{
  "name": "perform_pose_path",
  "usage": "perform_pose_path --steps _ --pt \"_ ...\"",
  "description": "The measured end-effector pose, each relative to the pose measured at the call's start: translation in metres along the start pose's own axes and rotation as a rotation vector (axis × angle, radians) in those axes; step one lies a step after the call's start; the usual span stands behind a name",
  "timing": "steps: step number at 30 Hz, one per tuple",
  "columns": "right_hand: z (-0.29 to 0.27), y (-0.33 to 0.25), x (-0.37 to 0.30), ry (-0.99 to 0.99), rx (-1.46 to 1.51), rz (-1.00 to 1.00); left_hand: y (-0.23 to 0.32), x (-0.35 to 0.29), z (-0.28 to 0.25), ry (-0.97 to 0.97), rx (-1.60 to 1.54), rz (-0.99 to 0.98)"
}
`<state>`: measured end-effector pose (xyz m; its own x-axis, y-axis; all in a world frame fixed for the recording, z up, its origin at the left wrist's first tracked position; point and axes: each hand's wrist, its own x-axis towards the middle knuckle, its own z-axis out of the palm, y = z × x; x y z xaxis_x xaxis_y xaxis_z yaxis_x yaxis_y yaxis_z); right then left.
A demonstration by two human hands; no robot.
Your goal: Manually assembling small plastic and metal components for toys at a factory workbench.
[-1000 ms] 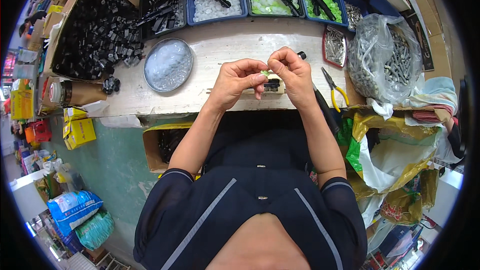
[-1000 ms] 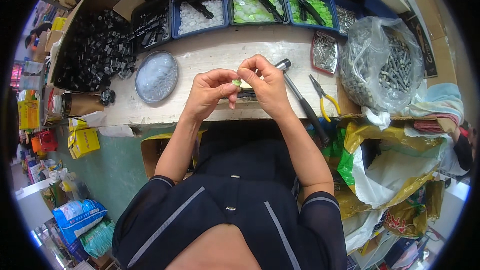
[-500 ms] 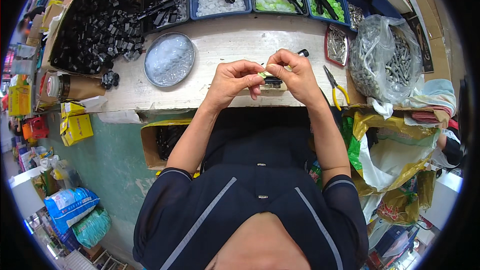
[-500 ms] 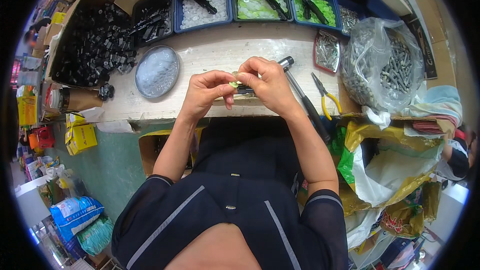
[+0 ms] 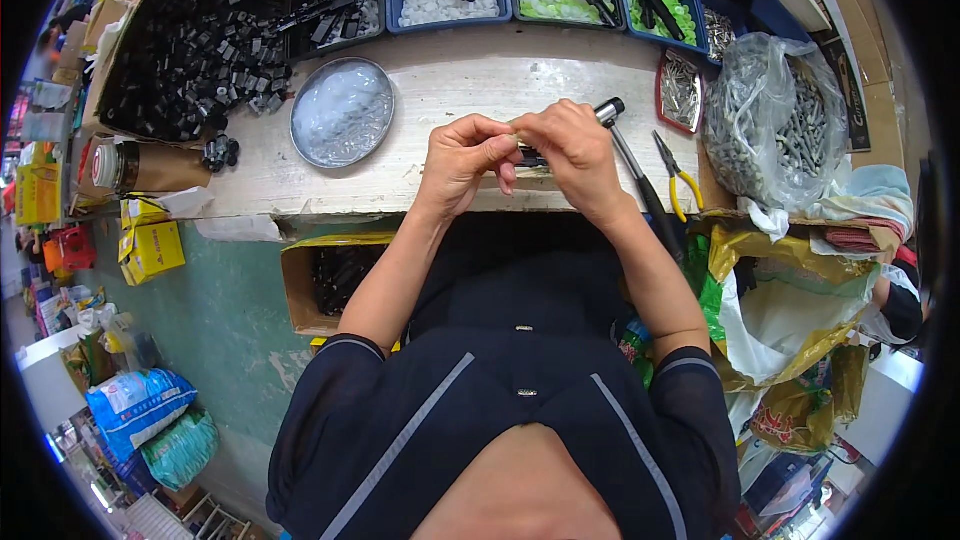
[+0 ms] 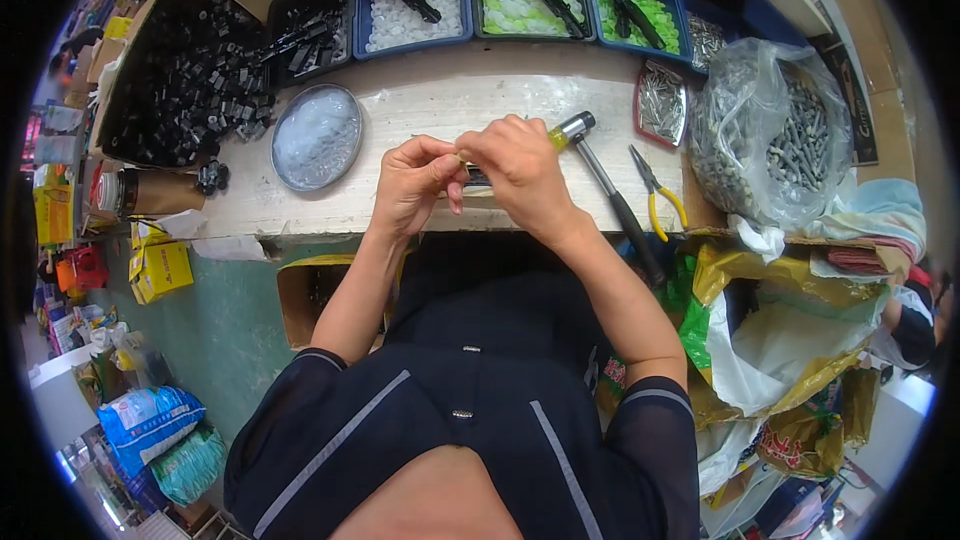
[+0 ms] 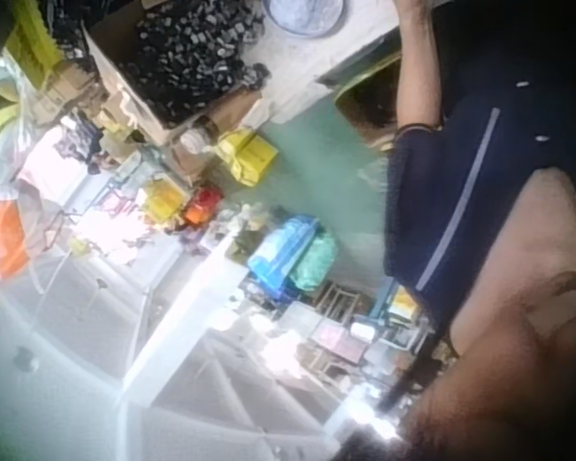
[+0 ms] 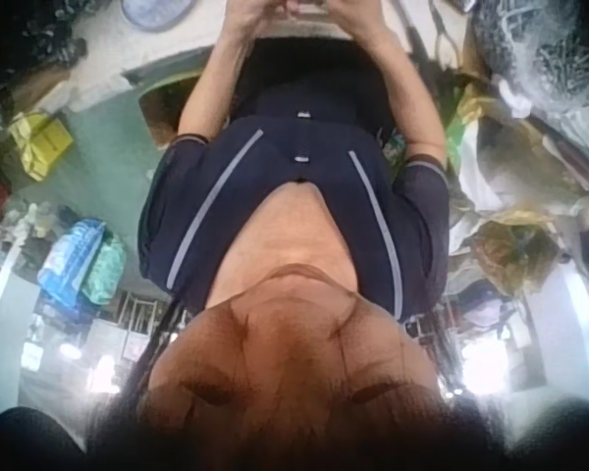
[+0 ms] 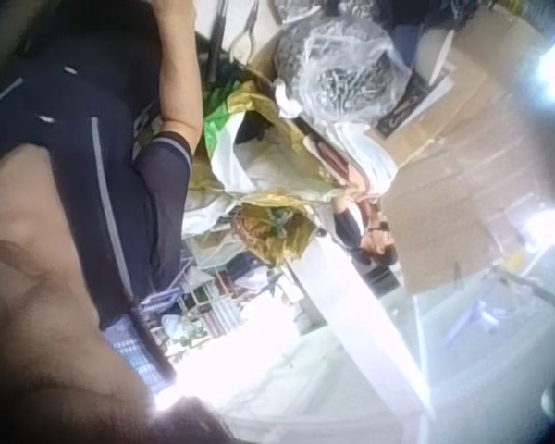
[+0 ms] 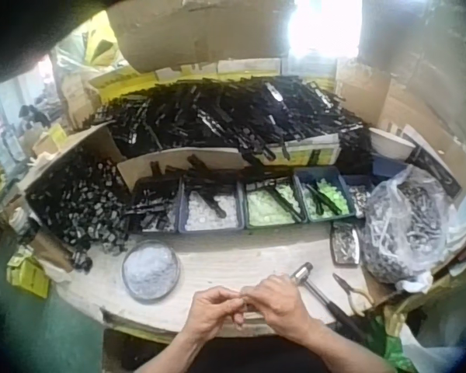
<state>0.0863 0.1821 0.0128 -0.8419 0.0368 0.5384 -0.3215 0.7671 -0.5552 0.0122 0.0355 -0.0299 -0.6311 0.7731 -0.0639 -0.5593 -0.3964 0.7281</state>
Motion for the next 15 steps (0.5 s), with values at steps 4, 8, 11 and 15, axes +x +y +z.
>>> perform_pose_path --steps 4,8,11,15 --pt "0.002 0.001 -0.008 0.078 0.031 0.085 -0.003 -0.001 0.002 0.063 -0.002 0.026" --pt "0.004 -0.001 -0.009 0.054 -0.075 0.015 -0.001 -0.004 0.006 0.110 0.162 0.063" --pt "0.004 0.006 -0.011 0.001 -0.197 -0.062 0.013 -0.006 0.003 0.170 0.606 0.132" --pt "0.011 0.017 -0.024 -0.182 -0.286 -0.068 0.016 -0.005 -0.020 0.028 1.281 0.427"
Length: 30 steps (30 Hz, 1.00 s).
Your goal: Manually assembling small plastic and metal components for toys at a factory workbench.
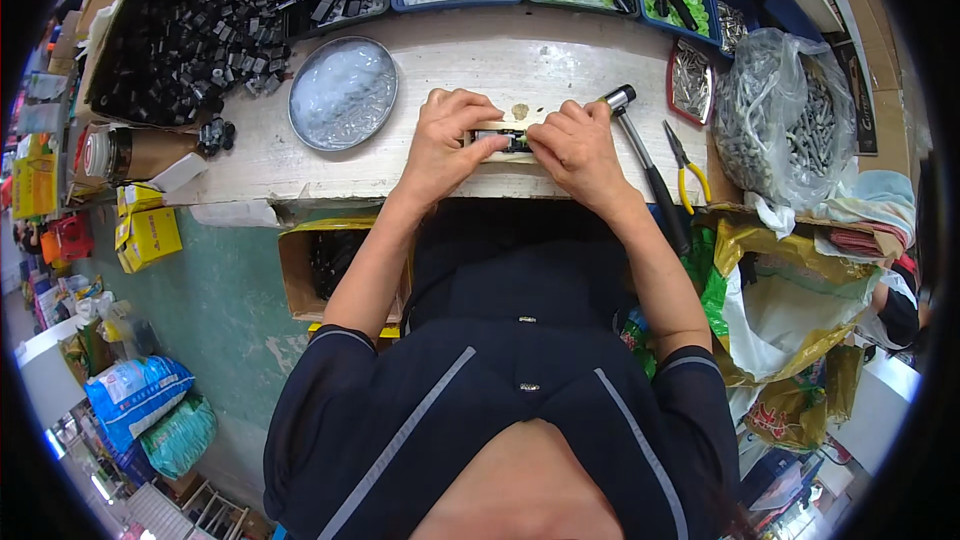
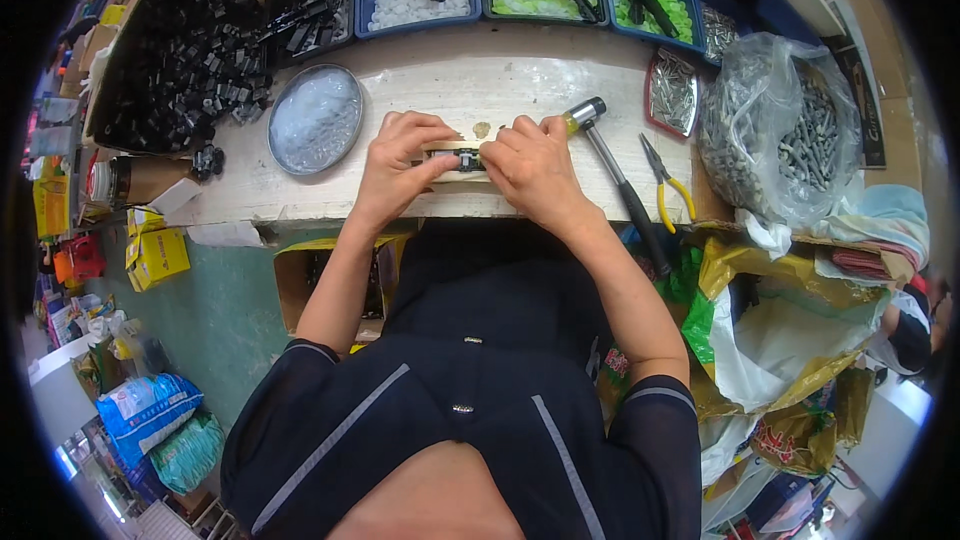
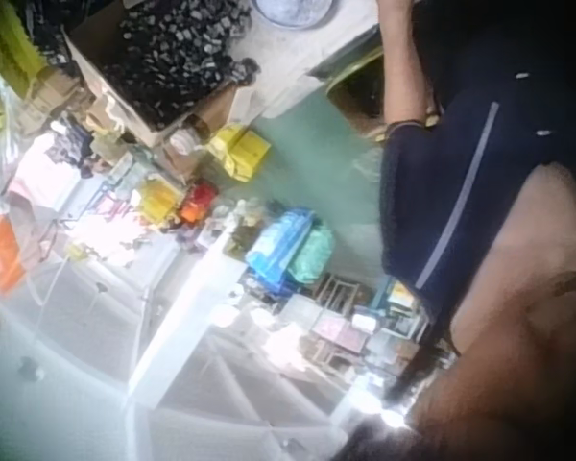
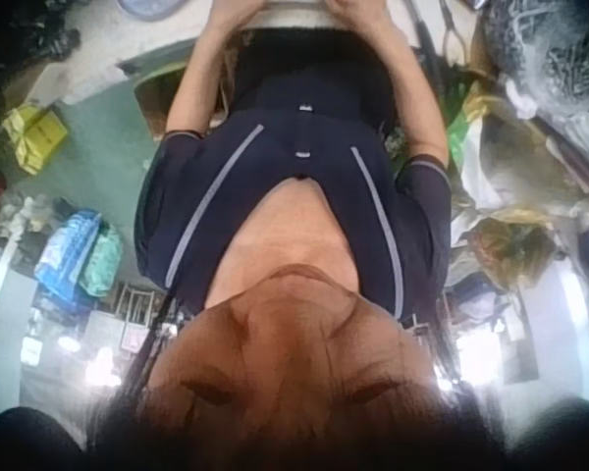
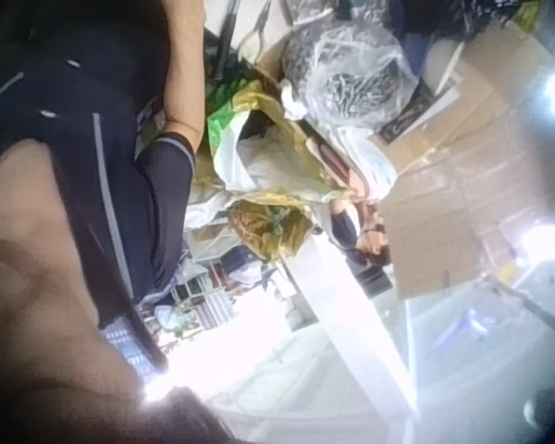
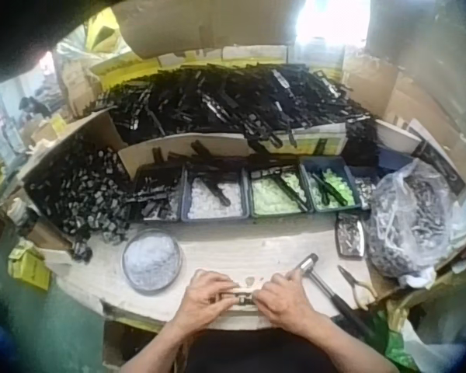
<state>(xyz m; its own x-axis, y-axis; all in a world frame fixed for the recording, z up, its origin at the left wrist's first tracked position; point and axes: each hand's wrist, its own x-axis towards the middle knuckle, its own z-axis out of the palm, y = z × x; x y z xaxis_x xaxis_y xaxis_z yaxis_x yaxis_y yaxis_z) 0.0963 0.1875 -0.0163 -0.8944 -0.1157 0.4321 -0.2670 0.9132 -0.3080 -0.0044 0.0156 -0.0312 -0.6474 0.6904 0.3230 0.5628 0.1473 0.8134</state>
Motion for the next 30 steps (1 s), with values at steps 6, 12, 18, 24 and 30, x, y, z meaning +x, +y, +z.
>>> perform_pose_path --steps 6,12,18,24,30 --pt "0.002 0.002 0.001 -0.143 0.009 -0.046 -0.003 -0.004 0.013 -0.148 0.161 -0.022" --pt "-0.003 0.012 0.000 -0.143 0.146 0.087 0.004 0.006 0.013 -0.229 0.186 -0.089" --pt "-0.036 0.040 -0.019 0.076 0.445 0.434 0.015 0.018 0.014 -0.317 0.317 -0.094" --pt "-0.060 0.066 -0.049 0.316 0.407 0.607 0.041 0.093 0.030 -0.347 0.396 0.187" --pt "-0.062 0.073 -0.056 0.279 0.256 0.540 0.046 0.229 0.122 -0.233 0.745 0.432"
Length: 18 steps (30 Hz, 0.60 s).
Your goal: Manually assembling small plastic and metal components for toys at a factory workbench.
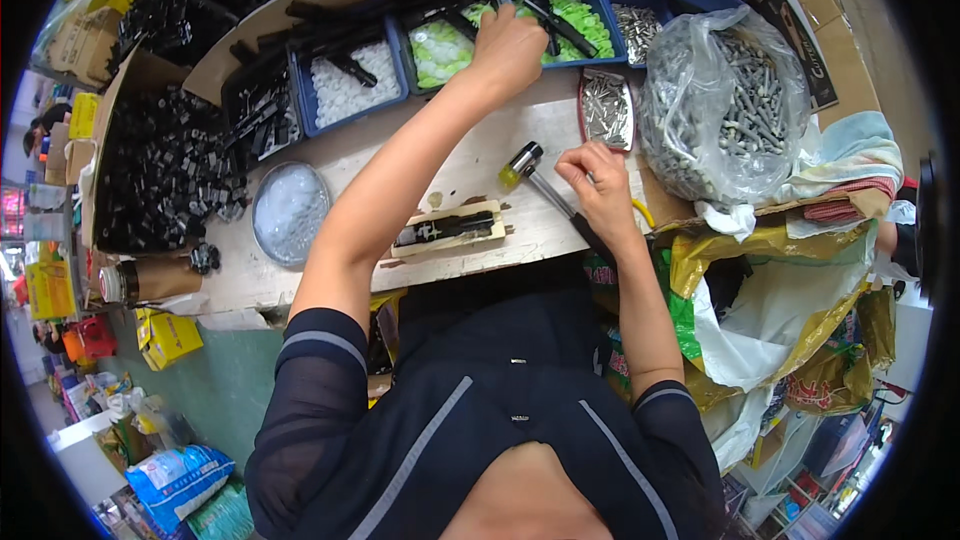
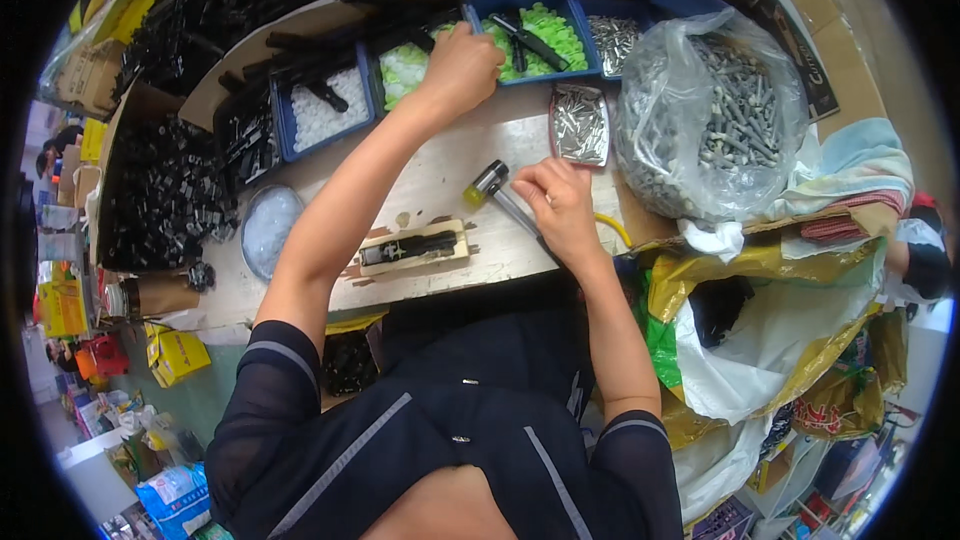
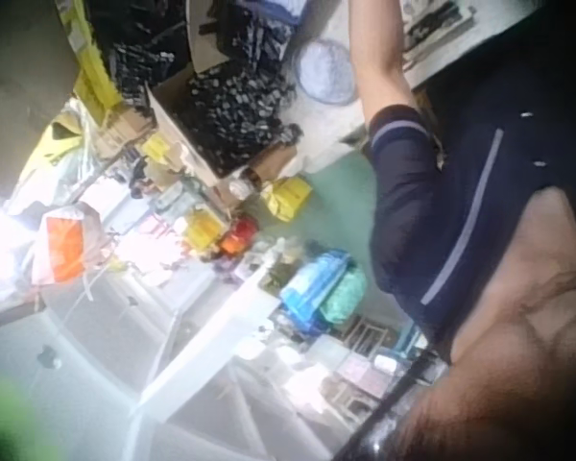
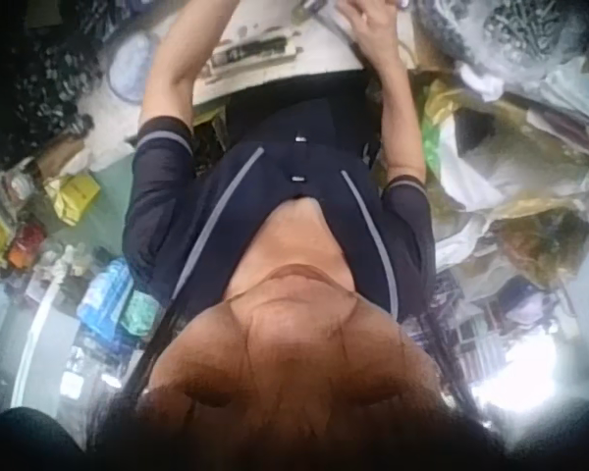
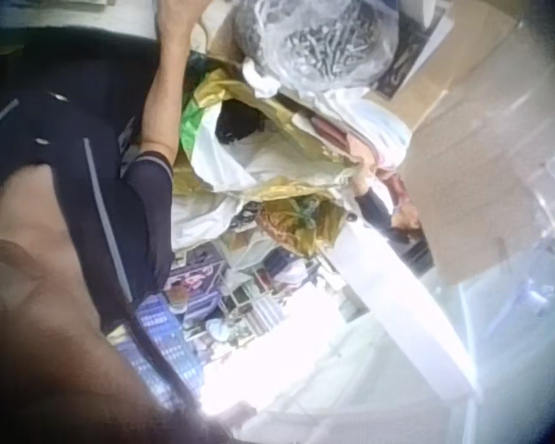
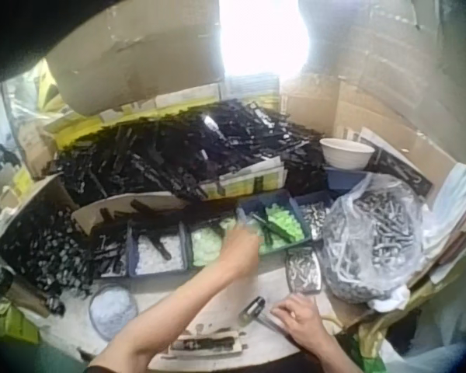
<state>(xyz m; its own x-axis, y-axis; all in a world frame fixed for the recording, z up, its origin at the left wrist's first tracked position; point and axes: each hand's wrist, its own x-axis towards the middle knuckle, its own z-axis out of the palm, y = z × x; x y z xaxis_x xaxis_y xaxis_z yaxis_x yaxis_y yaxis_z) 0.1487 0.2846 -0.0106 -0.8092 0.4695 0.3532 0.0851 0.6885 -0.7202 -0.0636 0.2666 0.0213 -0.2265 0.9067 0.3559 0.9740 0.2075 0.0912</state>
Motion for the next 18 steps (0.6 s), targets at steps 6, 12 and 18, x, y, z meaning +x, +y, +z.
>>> perform_pose_path --steps 6,12,18 --pt "-0.005 0.012 -0.004 -0.025 -0.054 0.015 0.005 0.051 0.041 -0.134 0.160 0.048" --pt "-0.010 0.010 -0.002 0.013 0.032 0.073 -0.012 0.056 0.038 -0.163 0.147 0.131" --pt "-0.012 0.004 -0.003 0.102 0.412 0.280 -0.012 0.020 -0.005 0.144 -0.815 -0.219"
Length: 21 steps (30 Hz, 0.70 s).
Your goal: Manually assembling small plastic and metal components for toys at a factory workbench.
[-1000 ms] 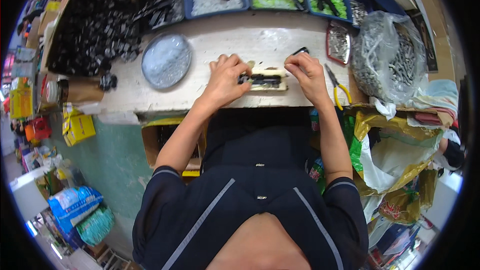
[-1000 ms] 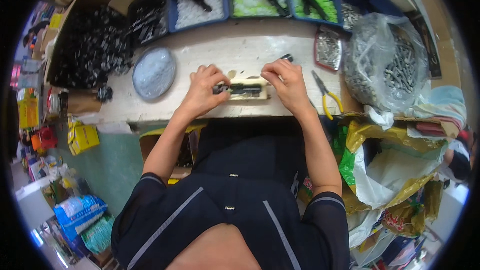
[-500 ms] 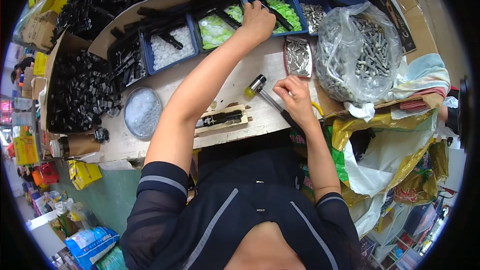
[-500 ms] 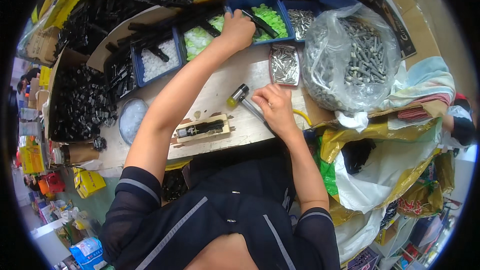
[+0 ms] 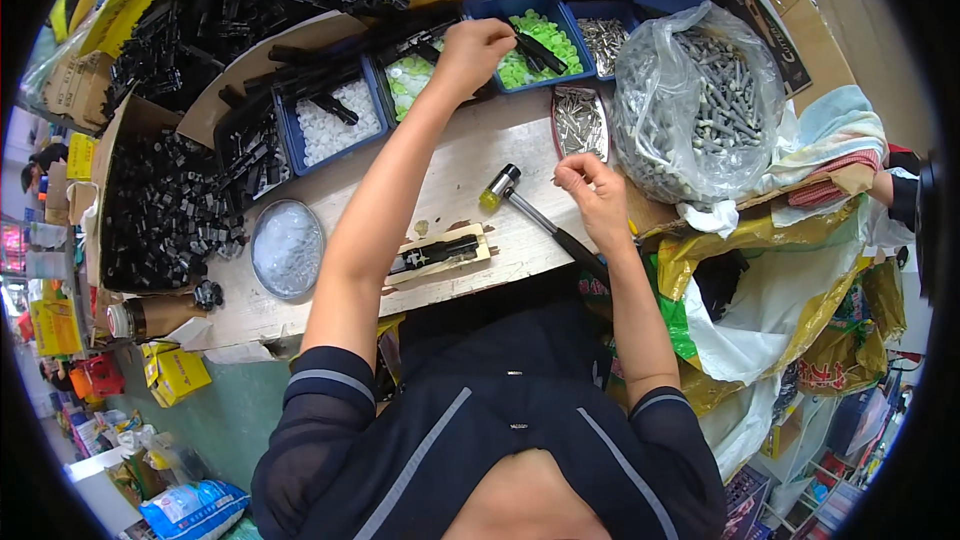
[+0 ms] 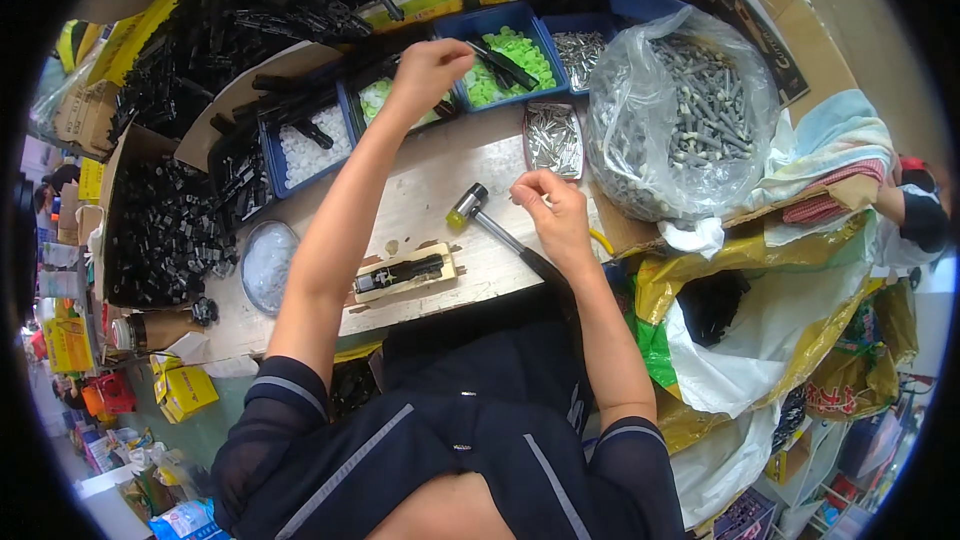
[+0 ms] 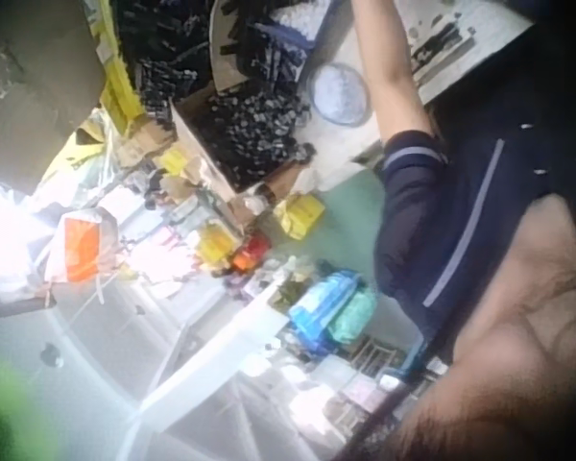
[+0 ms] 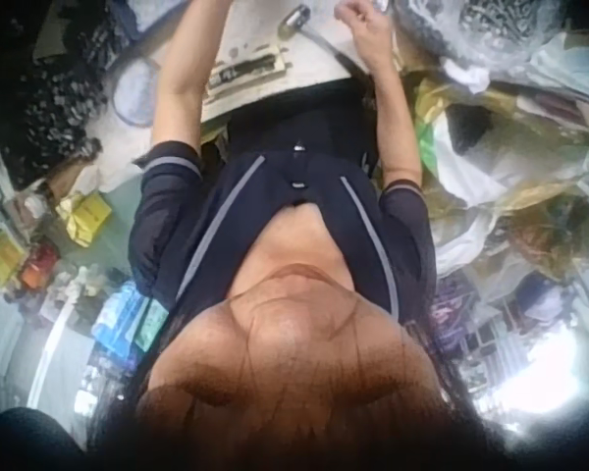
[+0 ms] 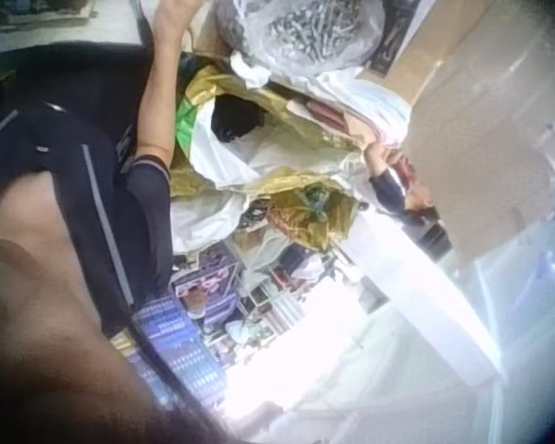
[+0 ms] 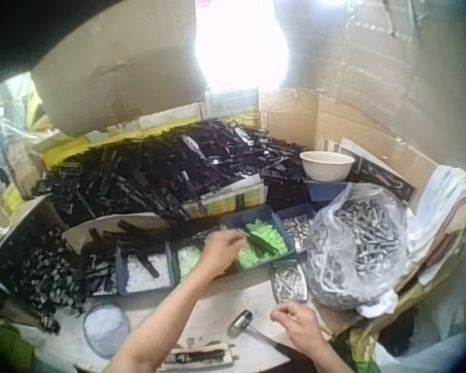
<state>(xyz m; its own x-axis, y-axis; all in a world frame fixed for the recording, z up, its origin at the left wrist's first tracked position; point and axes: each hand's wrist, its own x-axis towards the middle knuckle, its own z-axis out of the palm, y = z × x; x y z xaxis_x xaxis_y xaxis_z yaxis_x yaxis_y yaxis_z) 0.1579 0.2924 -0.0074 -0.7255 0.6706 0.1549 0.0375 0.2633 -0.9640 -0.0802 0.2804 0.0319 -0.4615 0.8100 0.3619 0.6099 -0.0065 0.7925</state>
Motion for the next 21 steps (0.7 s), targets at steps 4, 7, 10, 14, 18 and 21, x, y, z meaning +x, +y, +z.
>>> perform_pose_path --steps 4,7,10,14,18,21 --pt "0.015 -0.013 0.002 0.041 0.431 0.060 0.027 -0.091 -0.025 0.004 -0.946 -0.352" --pt "0.038 -0.039 0.001 -0.066 0.533 0.091 0.023 -0.155 -0.022 0.015 -1.263 -0.294" --pt "0.064 -0.043 -0.004 -0.179 0.574 0.127 0.023 -0.193 -0.022 0.087 -1.334 -0.300" --pt "0.086 -0.052 -0.011 -0.259 0.586 0.160 0.025 -0.215 -0.028 0.114 -1.346 -0.225" --pt "0.093 -0.058 -0.016 -0.254 0.557 0.169 0.026 -0.223 -0.031 0.133 -1.332 -0.187" --pt "0.093 -0.063 -0.017 -0.284 0.582 0.193 0.025 -0.226 -0.031 0.146 -1.320 -0.165"
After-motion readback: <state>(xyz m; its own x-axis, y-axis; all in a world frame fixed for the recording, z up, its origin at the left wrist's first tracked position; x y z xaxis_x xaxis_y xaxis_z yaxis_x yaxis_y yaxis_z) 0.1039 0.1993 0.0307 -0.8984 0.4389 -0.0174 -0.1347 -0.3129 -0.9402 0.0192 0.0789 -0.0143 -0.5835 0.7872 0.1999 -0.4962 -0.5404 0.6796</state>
